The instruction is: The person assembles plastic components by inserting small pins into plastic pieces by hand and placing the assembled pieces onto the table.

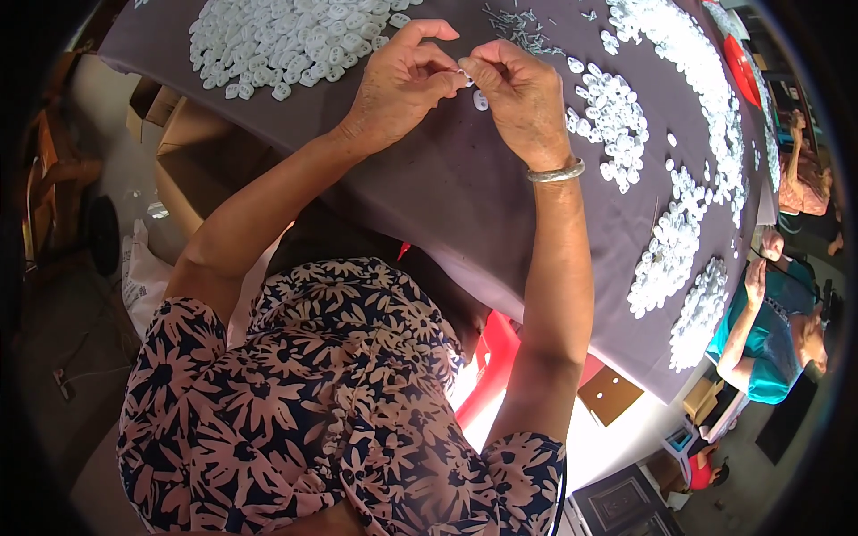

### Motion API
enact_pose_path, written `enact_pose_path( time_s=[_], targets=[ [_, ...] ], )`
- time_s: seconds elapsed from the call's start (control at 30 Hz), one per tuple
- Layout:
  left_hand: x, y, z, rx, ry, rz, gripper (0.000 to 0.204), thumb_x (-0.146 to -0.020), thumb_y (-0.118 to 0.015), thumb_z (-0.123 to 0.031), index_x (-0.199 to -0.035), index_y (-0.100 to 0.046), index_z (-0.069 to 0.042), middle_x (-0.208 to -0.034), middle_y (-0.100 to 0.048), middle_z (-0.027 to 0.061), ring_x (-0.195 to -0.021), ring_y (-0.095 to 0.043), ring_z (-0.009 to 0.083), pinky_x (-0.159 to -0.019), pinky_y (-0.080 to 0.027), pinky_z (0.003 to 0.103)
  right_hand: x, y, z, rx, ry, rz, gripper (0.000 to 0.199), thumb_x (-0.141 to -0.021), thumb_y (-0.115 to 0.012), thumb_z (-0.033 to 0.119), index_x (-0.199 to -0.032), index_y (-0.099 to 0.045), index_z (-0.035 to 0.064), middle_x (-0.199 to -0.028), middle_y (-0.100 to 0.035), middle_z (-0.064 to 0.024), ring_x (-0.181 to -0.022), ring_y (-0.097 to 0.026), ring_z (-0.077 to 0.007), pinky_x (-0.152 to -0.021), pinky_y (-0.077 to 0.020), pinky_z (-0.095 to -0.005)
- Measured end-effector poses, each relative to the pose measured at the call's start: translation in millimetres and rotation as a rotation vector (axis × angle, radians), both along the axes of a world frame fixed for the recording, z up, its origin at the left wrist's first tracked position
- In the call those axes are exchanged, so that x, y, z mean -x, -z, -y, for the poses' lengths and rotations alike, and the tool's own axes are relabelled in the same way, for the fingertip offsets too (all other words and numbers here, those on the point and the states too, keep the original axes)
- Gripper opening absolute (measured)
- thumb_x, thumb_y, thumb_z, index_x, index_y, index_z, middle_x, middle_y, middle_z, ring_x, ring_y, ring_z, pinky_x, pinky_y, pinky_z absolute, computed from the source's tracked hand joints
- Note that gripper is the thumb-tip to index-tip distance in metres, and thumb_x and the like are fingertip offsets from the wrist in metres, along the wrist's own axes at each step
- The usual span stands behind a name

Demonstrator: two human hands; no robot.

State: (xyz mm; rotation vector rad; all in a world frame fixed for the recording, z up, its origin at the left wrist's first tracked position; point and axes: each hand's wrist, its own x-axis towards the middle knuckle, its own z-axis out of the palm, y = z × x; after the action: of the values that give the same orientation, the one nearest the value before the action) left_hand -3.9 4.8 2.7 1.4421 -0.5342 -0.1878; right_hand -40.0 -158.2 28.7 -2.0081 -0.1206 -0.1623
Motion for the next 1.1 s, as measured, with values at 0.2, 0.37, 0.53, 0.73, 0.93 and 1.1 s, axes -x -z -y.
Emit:
enact_pose_path(
  time_s=[0.2, 0.37, 0.53, 0.73, 0.93, 1.1],
  targets=[
    [-1.6, 1.9, 1.3, -0.021, -0.059, -0.006, 0.039, -0.080, -0.066, -0.002, -0.114, -0.047, -0.003, -0.076, -0.065, 0.0054, -0.068, -0.058, 0.0080, -0.063, -0.049, 0.023, -3.0, -1.3, -10.1, 0.118, 0.093, 0.047, 0.017, -0.090, -0.064, 0.017, -0.087, -0.064, 0.0000, -0.068, -0.056, 0.0036, -0.063, -0.045, -0.0038, -0.056, -0.0382, -0.0192],
    [-1.6, 1.3, 2.2, 0.008, -0.038, -0.014, 0.039, -0.080, -0.066, -0.001, -0.114, -0.047, -0.003, -0.076, -0.065, 0.0055, -0.068, -0.059, 0.0083, -0.063, -0.049, 0.023, -9.4, -2.1, -2.3, 0.159, 0.017, -0.007, 0.016, -0.090, -0.063, 0.015, -0.086, -0.064, -0.0005, -0.067, -0.056, 0.0040, -0.061, -0.044, -0.0037, -0.055, -0.0369, -0.0198],
    [-2.1, -0.5, 0.7, -0.058, -0.002, 0.012, 0.039, -0.080, -0.065, -0.001, -0.114, -0.046, -0.001, -0.077, -0.065, 0.0059, -0.070, -0.060, 0.0089, -0.064, -0.049, 0.023, -6.6, -8.0, 1.1, 0.190, 0.006, -0.052, 0.015, -0.090, -0.063, 0.015, -0.087, -0.064, 0.0000, -0.068, -0.056, 0.0043, -0.062, -0.042, -0.0036, -0.055, -0.0353, -0.0200],
    [-3.9, 3.0, 0.6, -0.051, 0.038, 0.014, 0.043, -0.083, -0.062, 0.001, -0.122, -0.044, -0.005, -0.087, -0.066, 0.0051, -0.080, -0.061, 0.0095, -0.065, -0.049, 0.023, -6.9, -7.8, 1.6, 0.116, -0.008, -0.034, 0.017, -0.090, -0.062, 0.017, -0.087, -0.064, 0.0010, -0.069, -0.055, 0.0045, -0.063, -0.042, -0.0037, -0.056, -0.0346, -0.0194],
    [-2.7, -2.3, 1.0, -0.049, 0.009, -0.001, 0.039, -0.080, -0.065, -0.002, -0.114, -0.046, -0.001, -0.080, -0.066, 0.0066, -0.071, -0.060, 0.0094, -0.065, -0.049, 0.024, -6.3, -12.1, 2.2, -0.039, 0.034, -0.106, 0.031, -0.093, -0.055, 0.032, -0.087, -0.066, 0.0038, -0.066, -0.050, 0.0043, -0.063, -0.042, -0.0051, -0.058, -0.0349, -0.0198],
    [-3.2, -2.5, 1.0, -0.040, 0.010, -0.015, 0.038, -0.080, -0.065, -0.001, -0.114, -0.046, -0.002, -0.081, -0.066, 0.0064, -0.071, -0.059, 0.0090, -0.065, -0.048, 0.023, -4.8, -15.4, 6.5, -0.123, 0.091, -0.113, 0.038, -0.095, -0.049, 0.037, -0.090, -0.067, 0.0040, -0.066, -0.049, 0.0041, -0.064, -0.042, -0.0052, -0.058, -0.0338, -0.0197]
  ],
)
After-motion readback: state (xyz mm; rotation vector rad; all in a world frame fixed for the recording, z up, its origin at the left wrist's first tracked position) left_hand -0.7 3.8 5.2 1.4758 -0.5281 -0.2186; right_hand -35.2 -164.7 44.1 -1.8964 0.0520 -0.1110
